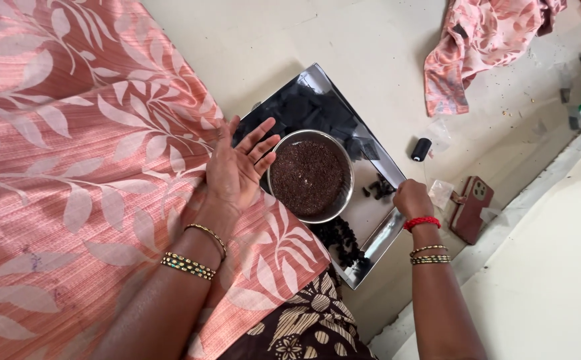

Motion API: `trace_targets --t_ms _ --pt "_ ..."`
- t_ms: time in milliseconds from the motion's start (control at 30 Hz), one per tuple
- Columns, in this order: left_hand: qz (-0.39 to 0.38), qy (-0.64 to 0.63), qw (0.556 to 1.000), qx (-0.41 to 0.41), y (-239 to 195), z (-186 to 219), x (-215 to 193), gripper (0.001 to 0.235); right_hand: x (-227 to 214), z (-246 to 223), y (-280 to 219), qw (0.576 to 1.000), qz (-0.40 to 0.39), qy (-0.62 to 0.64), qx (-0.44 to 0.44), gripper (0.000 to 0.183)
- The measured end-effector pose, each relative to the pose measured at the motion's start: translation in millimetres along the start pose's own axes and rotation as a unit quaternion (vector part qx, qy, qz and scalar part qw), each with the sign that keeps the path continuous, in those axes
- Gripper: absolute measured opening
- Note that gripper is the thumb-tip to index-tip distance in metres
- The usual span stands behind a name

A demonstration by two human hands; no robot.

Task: The person sorts and cleans small seeds or grains in a bowl by hand.

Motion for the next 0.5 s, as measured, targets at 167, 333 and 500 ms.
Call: trace_targets --t_ms 167,333,500 --pt "0.091 0.363 0.926 0.051 10 -27 -23 0.065 -24 -61 -5 0.985 0.117 0.045 -0.119 0.017" --pt "0.003 0.631 0.766 0.122 18 -38 -39 0.037 -36 -141 29 0.932 0.141 0.245 -0.226 0.018" --pt "0.052 0.483 0.873 -0.042 13 -36 -27 0.023 -41 -198 56 0.916 0.137 0.285 -0.247 0.025"
Point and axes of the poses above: each hand's wrist, its own y-axis towards the middle knuckle, its own x-axis out of the palm, z = x × y, the point moved 2 cm from there along y, towards the middle knuckle, and after that the axes turned 2 degrees about -x, right-handed, at the moved point
